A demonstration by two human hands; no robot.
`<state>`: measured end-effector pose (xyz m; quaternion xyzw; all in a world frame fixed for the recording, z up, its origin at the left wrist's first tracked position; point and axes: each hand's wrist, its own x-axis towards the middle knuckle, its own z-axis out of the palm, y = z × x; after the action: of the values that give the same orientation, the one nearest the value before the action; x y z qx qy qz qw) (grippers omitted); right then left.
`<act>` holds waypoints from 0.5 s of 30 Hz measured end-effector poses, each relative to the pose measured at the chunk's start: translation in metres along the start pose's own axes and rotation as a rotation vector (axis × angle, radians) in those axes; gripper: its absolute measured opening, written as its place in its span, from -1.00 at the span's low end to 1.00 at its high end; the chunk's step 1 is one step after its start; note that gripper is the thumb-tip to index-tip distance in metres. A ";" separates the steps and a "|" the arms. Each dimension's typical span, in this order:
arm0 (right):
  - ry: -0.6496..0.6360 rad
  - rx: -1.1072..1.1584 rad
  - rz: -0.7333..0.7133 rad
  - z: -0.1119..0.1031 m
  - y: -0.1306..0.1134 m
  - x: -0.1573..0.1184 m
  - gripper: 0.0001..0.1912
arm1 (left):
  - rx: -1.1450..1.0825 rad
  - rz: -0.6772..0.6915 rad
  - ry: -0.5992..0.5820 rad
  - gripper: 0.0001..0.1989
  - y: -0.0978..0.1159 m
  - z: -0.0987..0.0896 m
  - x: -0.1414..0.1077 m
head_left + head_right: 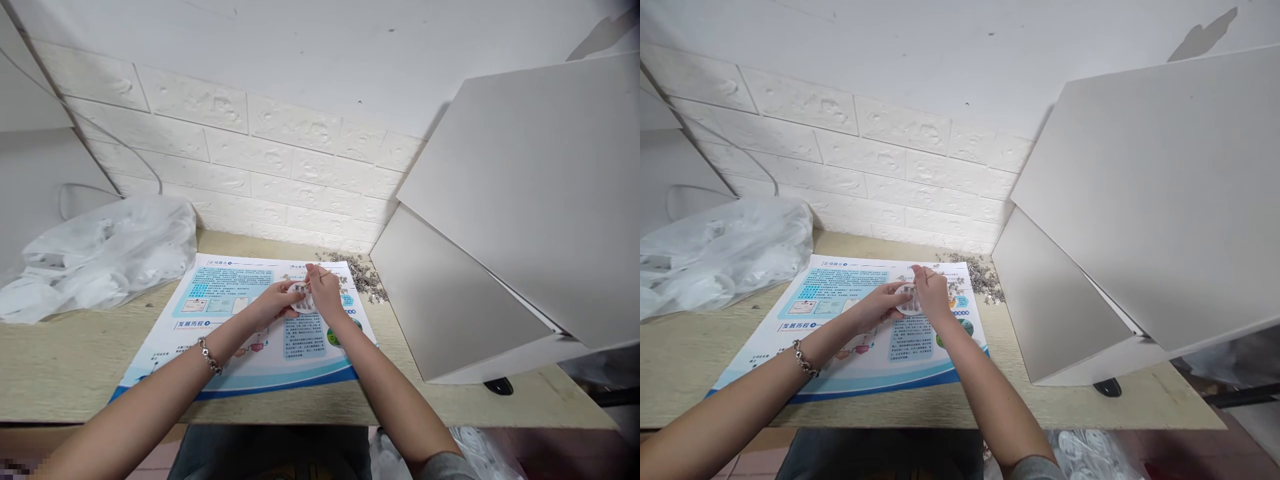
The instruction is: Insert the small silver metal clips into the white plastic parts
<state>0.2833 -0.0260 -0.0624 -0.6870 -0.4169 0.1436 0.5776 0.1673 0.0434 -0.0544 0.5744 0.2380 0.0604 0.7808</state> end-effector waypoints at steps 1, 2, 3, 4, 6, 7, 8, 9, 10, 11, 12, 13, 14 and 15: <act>-0.007 0.001 -0.001 0.000 0.001 0.000 -0.50 | -0.007 0.003 -0.005 -0.63 -0.001 0.000 0.000; -0.015 0.001 -0.002 0.000 0.002 0.000 -0.51 | -0.011 0.005 -0.008 -0.64 -0.001 -0.001 0.000; -0.022 -0.002 -0.003 0.001 0.003 0.000 -0.51 | -0.013 0.008 -0.010 -0.66 -0.002 -0.001 0.001; -0.028 -0.010 -0.003 0.001 0.004 0.000 -0.51 | -0.011 0.012 -0.012 -0.66 -0.003 -0.002 0.001; -0.041 -0.041 -0.008 0.001 0.005 0.000 -0.52 | 0.003 0.030 -0.012 -0.67 -0.004 -0.003 0.002; -0.045 -0.063 -0.017 0.002 0.006 0.000 -0.52 | 0.017 0.042 -0.012 -0.66 -0.004 -0.003 0.002; -0.044 -0.088 -0.030 0.002 0.006 0.000 -0.53 | 0.033 0.055 -0.009 -0.65 -0.004 -0.004 0.002; -0.042 -0.112 -0.048 0.002 0.007 0.001 -0.53 | 0.053 0.066 -0.009 -0.64 -0.004 -0.004 0.002; -0.039 -0.134 -0.069 0.002 0.007 0.001 -0.54 | 0.075 0.075 -0.009 -0.62 -0.004 -0.004 0.002; -0.033 -0.153 -0.091 0.002 0.007 0.001 -0.55 | 0.099 0.083 -0.011 -0.61 -0.003 -0.005 0.002; -0.029 -0.168 -0.113 0.003 0.008 0.001 -0.55 | 0.121 0.089 -0.011 -0.61 -0.003 -0.005 0.002; -0.024 -0.177 -0.129 0.003 0.009 0.001 -0.56 | 0.138 0.094 -0.010 -0.61 -0.003 -0.005 0.002; -0.021 -0.180 -0.138 0.003 0.010 0.002 -0.57 | 0.151 0.095 -0.006 -0.62 -0.002 -0.006 0.002; -0.021 -0.179 -0.143 0.004 0.011 0.002 -0.57 | 0.157 0.096 -0.003 -0.62 -0.002 -0.006 0.001</act>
<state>0.2861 -0.0221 -0.0733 -0.7028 -0.4819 0.0713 0.5185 0.1657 0.0481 -0.0580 0.6448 0.2128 0.0782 0.7299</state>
